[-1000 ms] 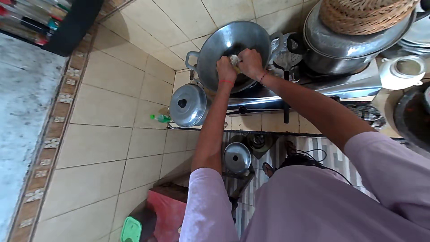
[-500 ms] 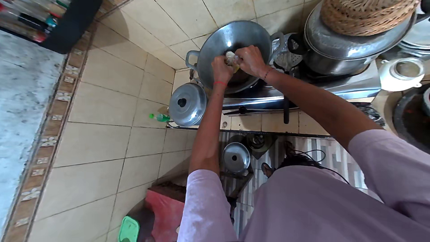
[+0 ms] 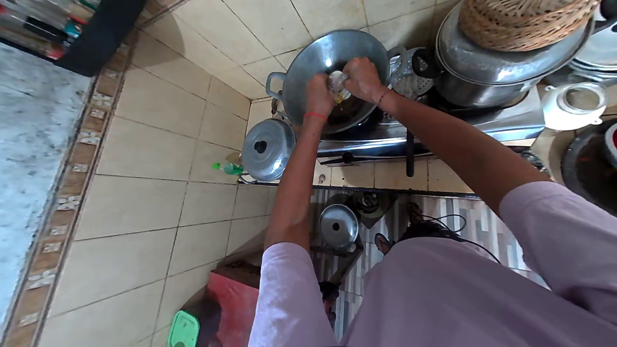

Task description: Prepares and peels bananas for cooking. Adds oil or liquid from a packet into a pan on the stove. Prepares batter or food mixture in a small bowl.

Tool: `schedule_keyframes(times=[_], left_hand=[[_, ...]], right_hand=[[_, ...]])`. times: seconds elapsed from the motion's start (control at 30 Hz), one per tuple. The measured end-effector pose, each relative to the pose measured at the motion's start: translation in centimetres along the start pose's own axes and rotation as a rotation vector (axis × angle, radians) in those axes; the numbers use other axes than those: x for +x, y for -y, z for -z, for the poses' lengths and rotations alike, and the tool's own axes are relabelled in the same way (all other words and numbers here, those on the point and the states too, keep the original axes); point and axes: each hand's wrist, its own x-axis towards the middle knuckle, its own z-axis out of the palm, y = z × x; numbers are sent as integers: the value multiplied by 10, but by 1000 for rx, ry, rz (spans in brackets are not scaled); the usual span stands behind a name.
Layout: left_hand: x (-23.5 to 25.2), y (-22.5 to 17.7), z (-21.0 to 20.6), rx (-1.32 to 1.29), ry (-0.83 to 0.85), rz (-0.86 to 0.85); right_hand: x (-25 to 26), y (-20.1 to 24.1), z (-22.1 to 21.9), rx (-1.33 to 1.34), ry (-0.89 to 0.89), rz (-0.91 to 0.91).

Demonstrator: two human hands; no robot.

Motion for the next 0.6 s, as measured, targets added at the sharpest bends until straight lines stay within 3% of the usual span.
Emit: schedule_keyframes(times=[0.27,0.6], left_hand=[[7,-16,15,214,17,-104],[12,-28,32,197,3,-98]], right_hand=[[3,-7,-4,212,-32,-61],[12,1,16,250,-68,-34]])
